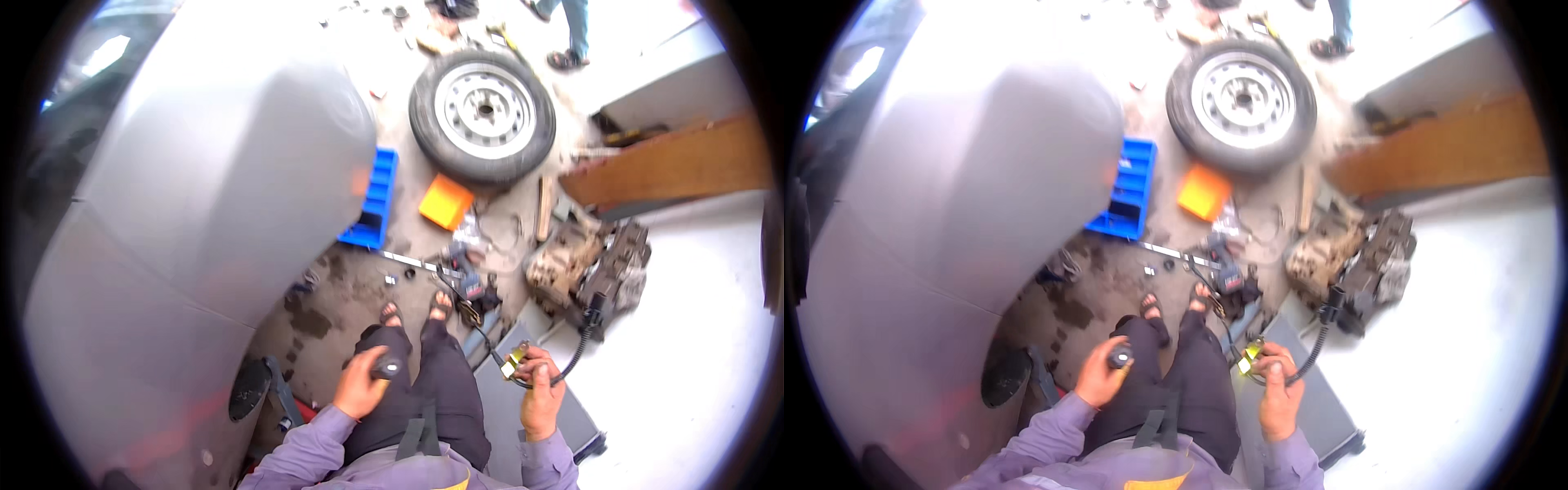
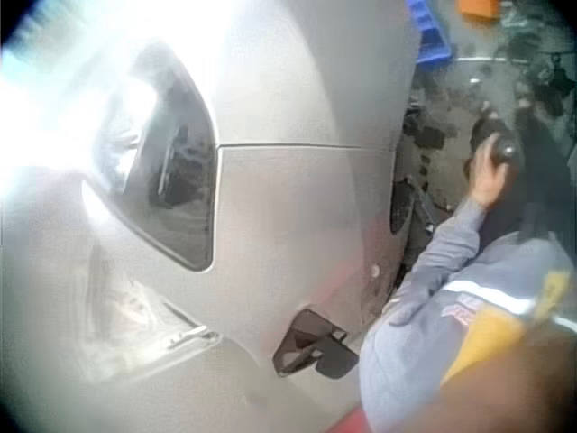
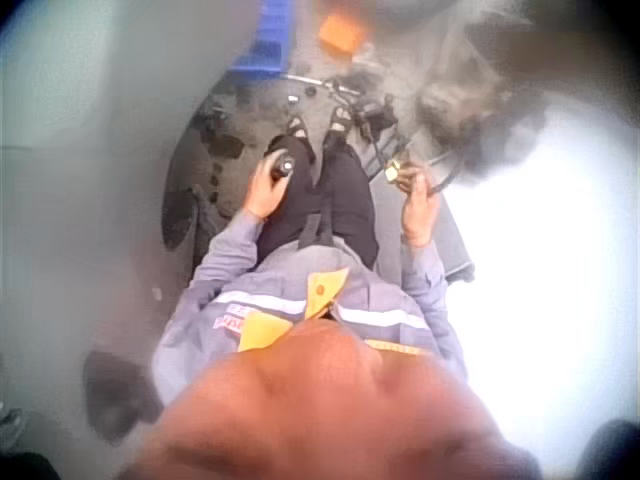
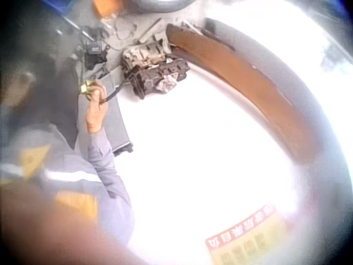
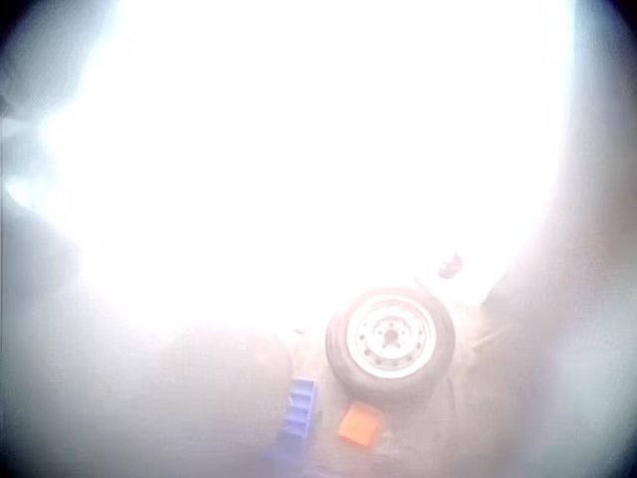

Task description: The person sits on the floor and handles brake lines and connectors, connecting them together and routing them into the wheel well. They also use a red diagnostic tool to check the engine bay and handle a small metal part.

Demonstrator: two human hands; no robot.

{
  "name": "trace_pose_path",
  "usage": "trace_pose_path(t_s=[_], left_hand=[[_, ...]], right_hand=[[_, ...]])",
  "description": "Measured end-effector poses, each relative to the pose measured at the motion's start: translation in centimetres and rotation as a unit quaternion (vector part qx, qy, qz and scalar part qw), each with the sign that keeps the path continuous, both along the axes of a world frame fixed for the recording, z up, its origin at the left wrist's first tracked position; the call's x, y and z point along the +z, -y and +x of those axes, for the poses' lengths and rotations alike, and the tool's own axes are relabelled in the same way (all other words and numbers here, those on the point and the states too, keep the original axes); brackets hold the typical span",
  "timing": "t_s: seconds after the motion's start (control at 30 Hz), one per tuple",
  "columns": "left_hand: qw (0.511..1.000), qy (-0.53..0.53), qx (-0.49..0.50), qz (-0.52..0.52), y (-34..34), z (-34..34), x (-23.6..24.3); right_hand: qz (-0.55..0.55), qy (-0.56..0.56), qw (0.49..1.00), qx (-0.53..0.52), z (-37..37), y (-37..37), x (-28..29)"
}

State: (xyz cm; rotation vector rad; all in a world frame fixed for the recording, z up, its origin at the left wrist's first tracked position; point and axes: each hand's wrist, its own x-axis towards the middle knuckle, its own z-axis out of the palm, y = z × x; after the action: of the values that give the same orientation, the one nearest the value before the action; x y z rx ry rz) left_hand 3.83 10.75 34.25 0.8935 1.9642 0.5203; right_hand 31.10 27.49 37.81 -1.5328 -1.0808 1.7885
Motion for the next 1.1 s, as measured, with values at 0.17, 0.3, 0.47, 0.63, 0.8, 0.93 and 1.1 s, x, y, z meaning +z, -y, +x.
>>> trace_pose_path(t_s=[0.17, 0.3, 0.47, 0.63, 0.8, 0.93, 1.1], left_hand=[[0.996, 0.064, -0.047, 0.040, -15.7, -1.4, 10.9], [0.968, 0.195, 0.027, 0.159, -23.5, -6.7, 16.2], [0.957, 0.147, 0.077, 0.236, -34.0, -9.2, 20.1], [0.922, 0.083, 0.166, 0.339, -43.5, -13.4, 27.0], [0.853, -0.181, 0.369, 0.322, -42.3, -18.4, 41.0], [0.678, -0.431, 0.559, 0.206, -39.3, -19.9, 48.2], [0.548, -0.370, 0.742, 0.110, -33.5, -21.3, 53.5]], right_hand=[[0.209, -0.109, 0.962, -0.135, -2.6, -11.7, 5.2], [0.371, -0.052, 0.924, -0.072, -10.0, -22.8, 13.2], [0.298, -0.127, 0.945, -0.043, -16.1, -39.3, 19.4], [0.112, -0.160, 0.968, 0.158, -21.7, -57.3, 23.2], [0.023, -0.187, 0.957, 0.222, -35.8, -61.2, 31.6], [-0.059, -0.100, 0.953, 0.278, -43.4, -64.6, 35.4], [-0.147, -0.219, 0.878, 0.400, -53.5, -67.8, 34.5]])
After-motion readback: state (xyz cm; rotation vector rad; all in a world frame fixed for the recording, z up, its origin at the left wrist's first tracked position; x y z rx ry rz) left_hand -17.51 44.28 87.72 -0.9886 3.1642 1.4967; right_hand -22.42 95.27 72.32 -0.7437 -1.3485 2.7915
